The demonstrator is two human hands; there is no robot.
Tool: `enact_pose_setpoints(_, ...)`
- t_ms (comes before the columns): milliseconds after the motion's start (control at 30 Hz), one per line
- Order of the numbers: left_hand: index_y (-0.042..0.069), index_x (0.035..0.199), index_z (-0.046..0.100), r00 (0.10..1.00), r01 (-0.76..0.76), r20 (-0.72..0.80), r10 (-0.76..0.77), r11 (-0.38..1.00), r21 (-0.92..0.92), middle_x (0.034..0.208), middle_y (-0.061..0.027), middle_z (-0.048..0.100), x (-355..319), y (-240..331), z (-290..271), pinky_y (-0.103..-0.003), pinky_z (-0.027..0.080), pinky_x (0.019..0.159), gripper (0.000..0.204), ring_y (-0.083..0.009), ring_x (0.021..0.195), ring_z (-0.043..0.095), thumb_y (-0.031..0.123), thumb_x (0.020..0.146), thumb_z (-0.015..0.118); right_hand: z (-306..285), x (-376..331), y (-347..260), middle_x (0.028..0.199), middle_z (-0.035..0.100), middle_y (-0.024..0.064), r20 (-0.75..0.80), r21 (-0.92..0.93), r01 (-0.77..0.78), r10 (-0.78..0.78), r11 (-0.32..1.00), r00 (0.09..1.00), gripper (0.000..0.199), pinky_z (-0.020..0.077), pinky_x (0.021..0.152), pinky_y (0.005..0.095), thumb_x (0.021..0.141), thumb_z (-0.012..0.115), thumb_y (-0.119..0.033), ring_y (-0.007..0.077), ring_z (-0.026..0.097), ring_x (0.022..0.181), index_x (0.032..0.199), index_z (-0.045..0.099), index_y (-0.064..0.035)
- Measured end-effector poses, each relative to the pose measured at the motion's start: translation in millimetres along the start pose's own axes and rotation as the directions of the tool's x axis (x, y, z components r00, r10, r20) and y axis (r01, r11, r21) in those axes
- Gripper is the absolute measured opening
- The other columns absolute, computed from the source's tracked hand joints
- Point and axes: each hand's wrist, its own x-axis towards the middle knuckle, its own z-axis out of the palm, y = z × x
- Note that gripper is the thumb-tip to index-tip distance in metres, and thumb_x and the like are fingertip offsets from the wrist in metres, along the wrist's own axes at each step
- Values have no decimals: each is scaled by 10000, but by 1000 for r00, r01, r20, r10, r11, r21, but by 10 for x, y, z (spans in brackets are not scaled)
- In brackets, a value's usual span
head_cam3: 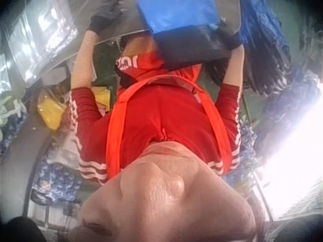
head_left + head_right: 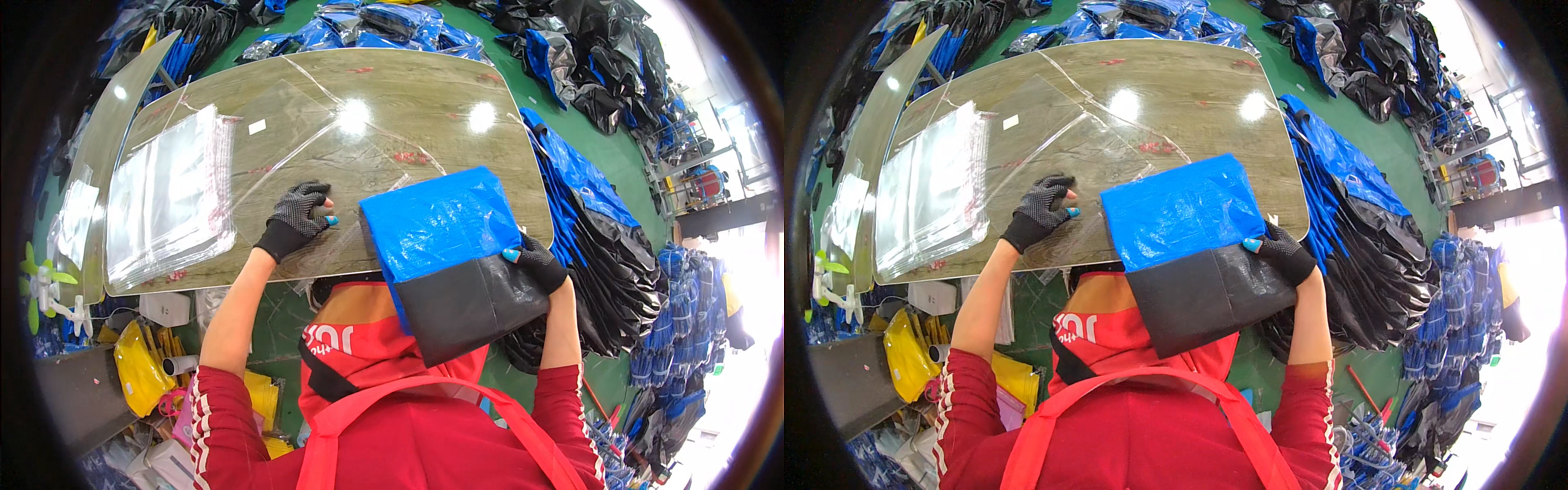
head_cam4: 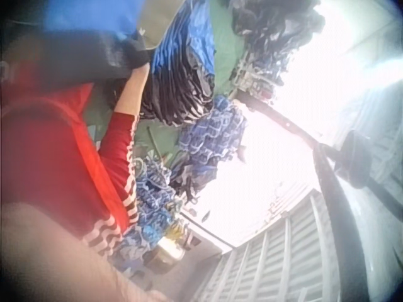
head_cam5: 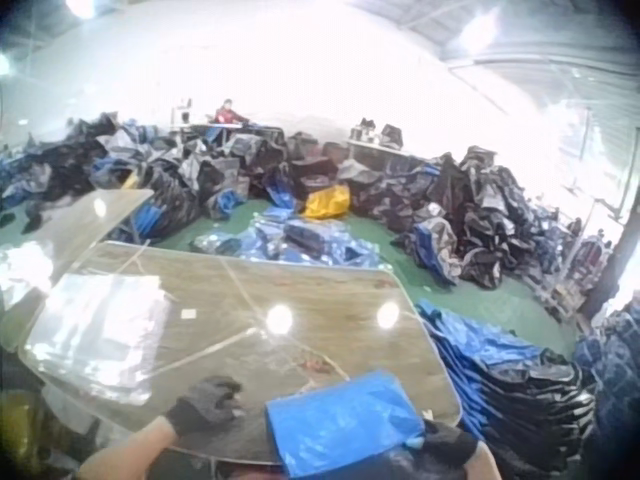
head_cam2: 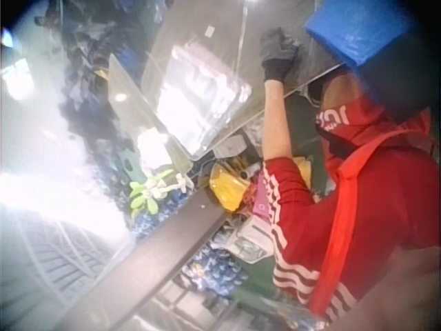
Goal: The person repeatedly folds blue and black plastic bags and places them into clear plastic packaging on a table. The person handles the bags one at a time, folds them, and inserts them into the packaging.
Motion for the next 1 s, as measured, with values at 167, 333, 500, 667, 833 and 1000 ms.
enact_pose_setpoints(167,66,834,663,996,22,-81,-31,994,-111,1311,-146,595,-28,-11,59,-486,314,1109,194,-377,1276,472,200,745,772,109,-12,7,1201,616,70,-4,-59,34,-35,998,999,652,489,913,309,826,760,-221,154,590,1034,1374,487,4)
enact_pose_setpoints(333,46,817,692,993,55,-91,-74,978,-199,1284,-155,618,-18,-107,94,-458,274,1150,140,-364,1298,470,162,759,743,171,148,180,1266,595,82,43,-119,17,-12,993,999,671,465,959,321,838,745,-265,166,570,1088,1390,477,6)
enact_pose_setpoints(500,30,819,694,994,48,-72,-77,938,-342,1242,-144,652,-37,-182,56,-449,242,1168,150,-339,1304,481,171,776,722,165,162,320,1273,597,77,-3,-67,24,-24,997,1000,673,462,967,318,842,742,-281,155,569,1093,1392,478,3)
enact_pose_setpoints(667,22,843,680,973,159,-63,-221,846,-510,1202,-140,674,-48,-190,77,-392,360,1072,137,-276,1204,565,158,828,694,134,64,182,1278,592,82,9,-110,11,-10,994,1000,682,466,965,316,835,747,-279,152,571,1086,1392,475,7)
enact_pose_setpoints(833,11,909,639,942,294,36,-335,765,-573,1163,-138,686,13,14,1,-344,455,945,179,-200,1034,620,189,893,654,579,-15,2,1246,602,106,-56,-20,-1,-1,1000,998,714,489,928,315,811,760,-263,173,588,1055,1397,459,12)
enact_pose_setpoints(1000,0,962,617,992,128,59,-114,930,-345,1036,-152,682,-58,386,-341,-360,488,857,184,-277,928,636,174,900,621,1448,68,394,1263,605,137,100,-83,219,-211,972,972,711,441,1006,365,861,721,-324,263,588,1106,1412,421,12)
